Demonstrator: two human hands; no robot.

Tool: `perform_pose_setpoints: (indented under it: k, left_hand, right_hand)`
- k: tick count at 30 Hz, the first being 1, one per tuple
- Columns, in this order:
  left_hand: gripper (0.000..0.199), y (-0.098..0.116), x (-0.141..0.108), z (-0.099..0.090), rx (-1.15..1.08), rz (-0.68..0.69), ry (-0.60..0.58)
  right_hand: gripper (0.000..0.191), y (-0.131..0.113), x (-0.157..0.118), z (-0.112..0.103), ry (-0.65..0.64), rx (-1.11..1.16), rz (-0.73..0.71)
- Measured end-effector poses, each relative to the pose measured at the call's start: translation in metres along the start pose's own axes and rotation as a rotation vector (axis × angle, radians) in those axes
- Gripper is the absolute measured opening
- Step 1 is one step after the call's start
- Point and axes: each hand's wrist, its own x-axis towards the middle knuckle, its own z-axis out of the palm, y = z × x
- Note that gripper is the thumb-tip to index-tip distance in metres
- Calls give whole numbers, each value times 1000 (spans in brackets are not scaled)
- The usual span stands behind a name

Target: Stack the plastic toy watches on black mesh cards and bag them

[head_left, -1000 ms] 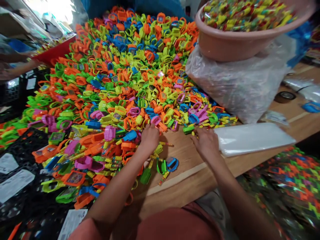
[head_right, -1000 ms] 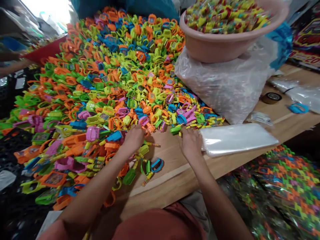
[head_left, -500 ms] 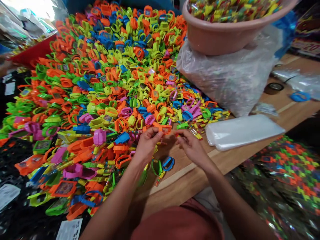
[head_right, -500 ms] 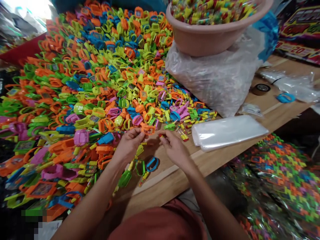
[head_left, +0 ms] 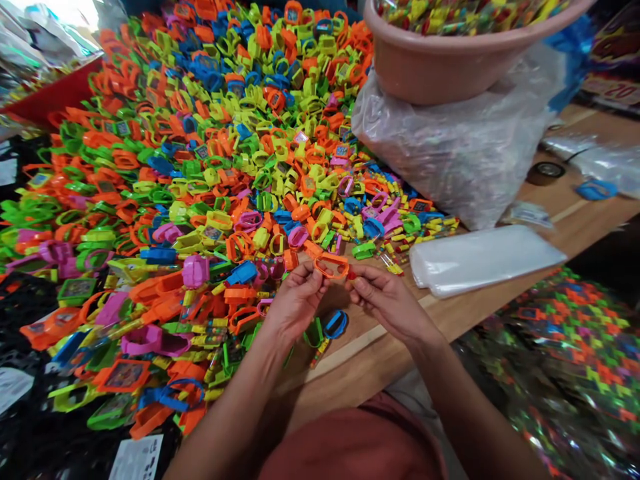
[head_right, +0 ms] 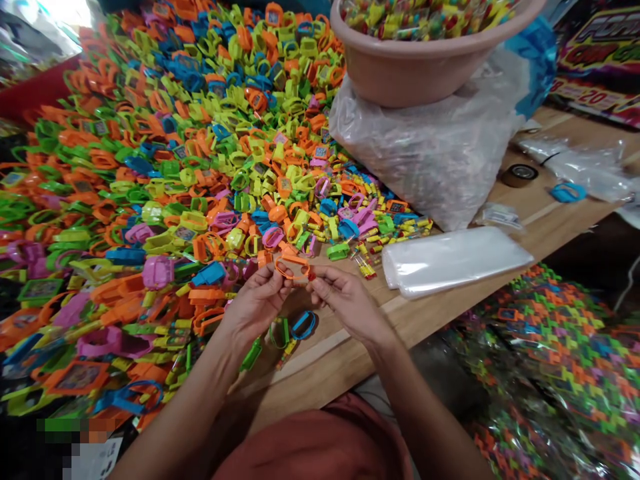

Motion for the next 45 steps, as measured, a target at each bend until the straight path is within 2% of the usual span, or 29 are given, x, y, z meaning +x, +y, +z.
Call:
perform_pose_setpoints:
  k: [4,14,22,25,28,31,34,37,39,42,45]
  left_hand:
    - [47,-1,-2,1,10,21,7]
    - [46,4,-7,6,113,62,-16]
    - [40,-1,-18,8,342,175,35]
    - [40,7,-25,4,440,181,70]
    - [39,33,-36,-6,590,180,134]
    - [42,70,-46,-21,829,216,230]
    - [37,97,-50,-32,1230,321,334]
    - [25,100,-39,-29,1589,488,406]
    - [18,89,-20,-21,1705,533,302]
    - [22,64,19,-9,1849,467,56]
    - [27,44,57,-7,1889,431,-14]
  right_hand:
    - [47,-5,-2,2,4,61,47]
    - [47,-6,-3,2,-32,82,98]
    - [46,8,-2,9,-15,23,75]
    - [44,13,-2,12,-87,-13,79]
    - [35,11,-1,-3,-78,-257,-58]
    - [22,1,2,-41,90,-784,-307]
    - [33,-4,6,-82,174,-1268,-387]
    - [38,1,11,-105,82,-1466,-395]
    - [38,8,14,-108,-1,-1461,-418]
    - [33,15,17,-101,-56,-1450,-420]
    - [19,14,18,-93,-63,-1509,-412]
